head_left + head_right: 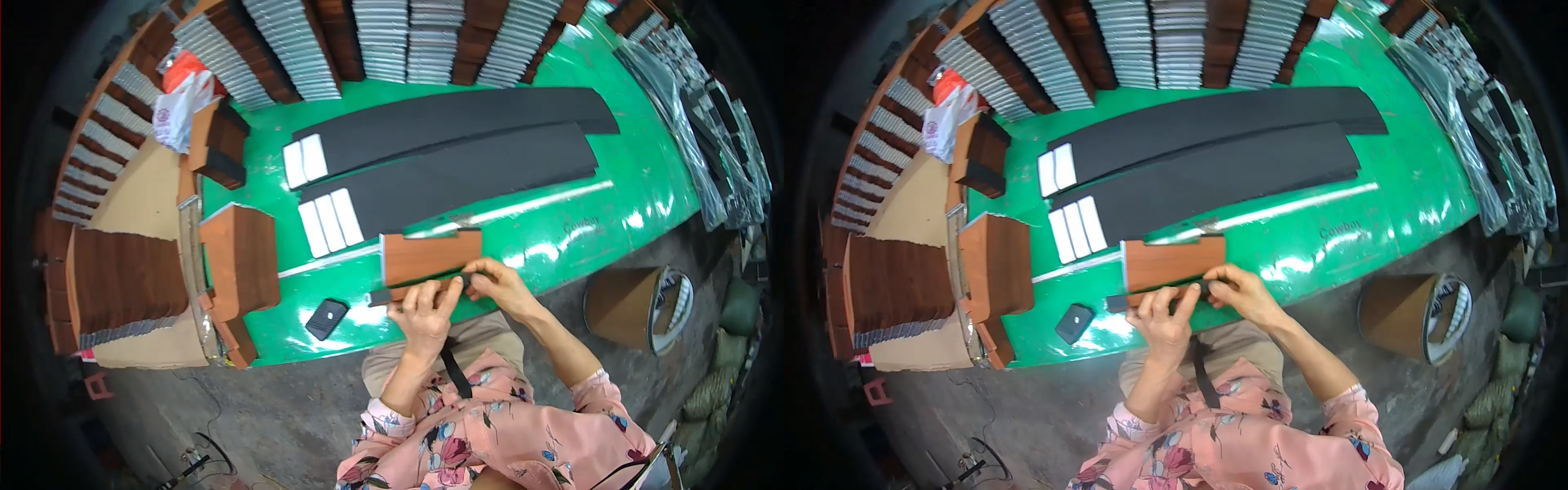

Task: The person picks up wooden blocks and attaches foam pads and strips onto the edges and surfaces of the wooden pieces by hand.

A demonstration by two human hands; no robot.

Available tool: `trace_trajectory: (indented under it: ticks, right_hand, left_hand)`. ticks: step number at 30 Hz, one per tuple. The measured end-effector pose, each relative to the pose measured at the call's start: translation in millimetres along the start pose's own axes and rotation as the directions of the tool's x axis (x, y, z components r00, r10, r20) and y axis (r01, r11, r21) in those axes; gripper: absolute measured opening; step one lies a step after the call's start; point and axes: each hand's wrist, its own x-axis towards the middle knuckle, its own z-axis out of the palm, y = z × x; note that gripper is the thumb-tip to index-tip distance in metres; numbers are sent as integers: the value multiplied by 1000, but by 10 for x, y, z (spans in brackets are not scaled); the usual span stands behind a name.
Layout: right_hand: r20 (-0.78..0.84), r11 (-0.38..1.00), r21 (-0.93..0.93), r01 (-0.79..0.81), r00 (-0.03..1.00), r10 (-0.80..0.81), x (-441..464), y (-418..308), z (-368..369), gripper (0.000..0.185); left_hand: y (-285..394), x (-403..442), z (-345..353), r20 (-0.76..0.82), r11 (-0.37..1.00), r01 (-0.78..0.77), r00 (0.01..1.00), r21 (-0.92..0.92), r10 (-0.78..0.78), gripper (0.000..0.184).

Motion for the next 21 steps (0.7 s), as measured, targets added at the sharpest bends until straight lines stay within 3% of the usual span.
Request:
trace_trajectory:
  ticks: [3, 4, 6, 9, 11, 14, 15, 16, 17, 19, 21]
  right_hand:
    - [45, 987, -131, 93, 995, -88, 14, 77, 7, 22]
    - [17, 985, -154, 77, 997, -75, 27, 91, 5, 24]
    - [9, 982, -170, 76, 997, -76, 103, 59, -18, 26]
    - [-21, 983, -182, 37, 999, -41, 144, -84, -62, 25]
    - [-15, 985, -164, 55, 998, -59, 192, -202, -90, 26]
    - [-25, 982, -170, 80, 996, -85, 273, -311, -98, 30]
    - [-73, 944, -323, 66, 993, -95, 278, -366, -64, 32]
    - [-118, 883, -467, 44, 987, -111, 280, -409, -27, 34]
    - [-119, 884, -465, 41, 987, -108, 270, -435, 22, 34]
    - [-105, 716, -650, 255, 903, -417, 261, -465, 100, 36]
    - [-117, 717, -640, 276, 887, -447, 294, -438, 93, 38]
  left_hand:
    - [-103, 121, -137, 96, 980, 22, 995, -198, -3, 39]
    - [-154, 139, -208, 91, 984, 20, 996, -176, -4, 39]
    - [-259, 165, -366, -108, 936, -47, 994, -348, 10, 40]
    - [-548, 336, -762, -162, 988, -20, 987, -155, -6, 32]
    - [-752, 416, -1036, -167, 990, 127, 977, -63, -136, 28]
    - [-1093, 464, -1330, -308, 899, 375, 903, 226, -299, 31]
    - [-1214, 487, -1440, -303, 837, 408, 902, 365, -308, 35]
    - [-1302, 537, -1517, -300, 836, 407, 903, 367, -308, 35]
    - [-1382, 601, -1576, -233, 782, 423, 906, 458, -353, 37]
    - [-1581, 604, -1629, -115, 711, 403, 901, 576, -418, 47]
    - [-1684, 606, -1638, -53, 723, 410, 885, 556, -462, 48]
